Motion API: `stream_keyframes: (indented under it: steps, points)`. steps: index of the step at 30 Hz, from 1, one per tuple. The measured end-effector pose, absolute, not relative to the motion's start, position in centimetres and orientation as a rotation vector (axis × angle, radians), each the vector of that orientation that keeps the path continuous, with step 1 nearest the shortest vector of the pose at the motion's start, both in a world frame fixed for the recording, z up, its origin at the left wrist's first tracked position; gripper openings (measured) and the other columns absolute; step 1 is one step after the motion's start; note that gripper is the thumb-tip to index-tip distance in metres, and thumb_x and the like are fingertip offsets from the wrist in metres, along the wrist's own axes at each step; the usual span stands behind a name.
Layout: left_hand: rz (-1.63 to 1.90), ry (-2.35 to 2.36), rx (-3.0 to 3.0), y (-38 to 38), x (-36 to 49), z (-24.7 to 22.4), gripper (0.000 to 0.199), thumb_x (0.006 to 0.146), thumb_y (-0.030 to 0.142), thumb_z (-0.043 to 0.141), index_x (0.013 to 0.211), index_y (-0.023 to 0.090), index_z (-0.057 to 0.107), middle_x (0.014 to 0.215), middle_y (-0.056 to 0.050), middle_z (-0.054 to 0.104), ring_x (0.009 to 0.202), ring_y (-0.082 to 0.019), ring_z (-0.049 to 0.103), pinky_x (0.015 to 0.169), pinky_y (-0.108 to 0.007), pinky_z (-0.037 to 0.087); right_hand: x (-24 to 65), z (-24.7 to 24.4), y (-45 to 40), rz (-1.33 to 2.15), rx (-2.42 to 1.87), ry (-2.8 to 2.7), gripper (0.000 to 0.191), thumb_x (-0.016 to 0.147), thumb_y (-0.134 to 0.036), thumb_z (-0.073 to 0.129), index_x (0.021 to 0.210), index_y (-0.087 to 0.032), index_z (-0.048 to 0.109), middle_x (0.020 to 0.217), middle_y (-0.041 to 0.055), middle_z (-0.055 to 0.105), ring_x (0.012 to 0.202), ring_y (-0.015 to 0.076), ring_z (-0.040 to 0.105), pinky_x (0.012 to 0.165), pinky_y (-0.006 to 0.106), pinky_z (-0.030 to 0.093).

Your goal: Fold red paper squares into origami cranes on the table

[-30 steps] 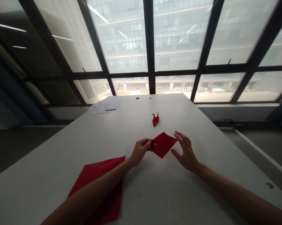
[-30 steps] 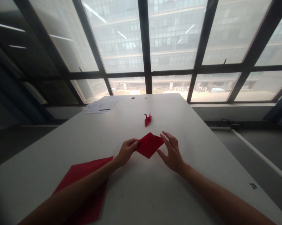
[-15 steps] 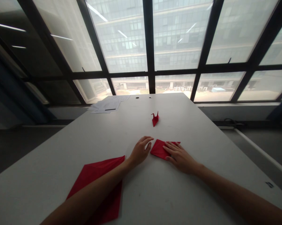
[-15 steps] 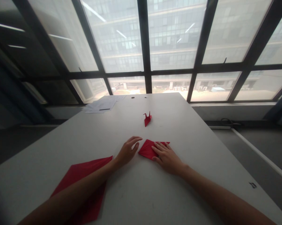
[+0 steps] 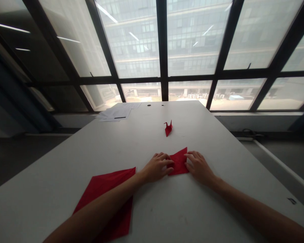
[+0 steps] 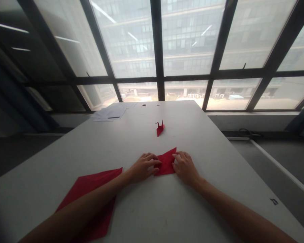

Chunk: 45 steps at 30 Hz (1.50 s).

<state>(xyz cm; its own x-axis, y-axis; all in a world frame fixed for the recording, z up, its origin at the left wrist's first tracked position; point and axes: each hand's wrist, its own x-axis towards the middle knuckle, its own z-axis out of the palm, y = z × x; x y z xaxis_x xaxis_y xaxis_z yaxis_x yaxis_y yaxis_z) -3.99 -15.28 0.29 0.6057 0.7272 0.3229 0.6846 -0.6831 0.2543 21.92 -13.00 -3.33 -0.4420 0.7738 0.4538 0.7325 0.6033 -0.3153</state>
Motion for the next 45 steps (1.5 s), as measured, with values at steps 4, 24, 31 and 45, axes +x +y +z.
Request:
stream_keyframes:
  steps: [4,24,31,45]
  points:
    - [0.671,1.057,2.701,-15.1,-3.9,0.2,0.027,0.095,0.027,0.057,0.12,0.026,0.066,0.129,-0.007,0.062,0.122,-0.022,0.055,0.11,-0.039,0.038,22.0,-3.1,-12.9,0.16,-1.096,-2.289,0.026,0.093,-0.018,0.052,0.113,-0.022,0.067,0.117,0.0086,0.064,0.109,0.024,0.057,0.1,0.041,0.043]
    - [0.518,0.971,2.744,-15.2,-4.1,0.4,0.042,0.098,0.035,0.054,0.139,0.032,0.053,0.138,-0.006,0.057,0.129,-0.023,0.051,0.117,-0.044,0.025,22.1,-2.9,-13.1,0.262,-0.963,-2.294,0.029,0.081,-0.007,0.059,0.097,-0.027,0.071,0.103,0.0046,0.065,0.1,0.0235,0.057,0.089,0.041,0.044]
    - [0.597,0.948,2.669,-15.0,-4.1,0.3,0.033,0.087,0.039,0.07,0.115,0.024,0.064,0.133,-0.008,0.061,0.13,-0.024,0.051,0.115,-0.041,0.033,22.3,-2.4,-13.5,0.3,-0.949,-2.341,0.043,0.072,0.001,0.055,0.101,-0.027,0.07,0.108,0.0048,0.065,0.107,0.0246,0.055,0.095,0.043,0.043]
    - [0.548,0.873,2.617,-15.5,-4.0,0.9,0.023,0.092,0.032,0.063,0.112,0.022,0.061,0.132,-0.008,0.062,0.132,-0.023,0.05,0.118,-0.043,0.029,21.9,-3.0,-12.7,0.34,-0.959,-2.286,0.008,0.089,-0.02,0.063,0.084,-0.023,0.068,0.097,0.0033,0.067,0.096,0.0224,0.058,0.089,0.039,0.043]
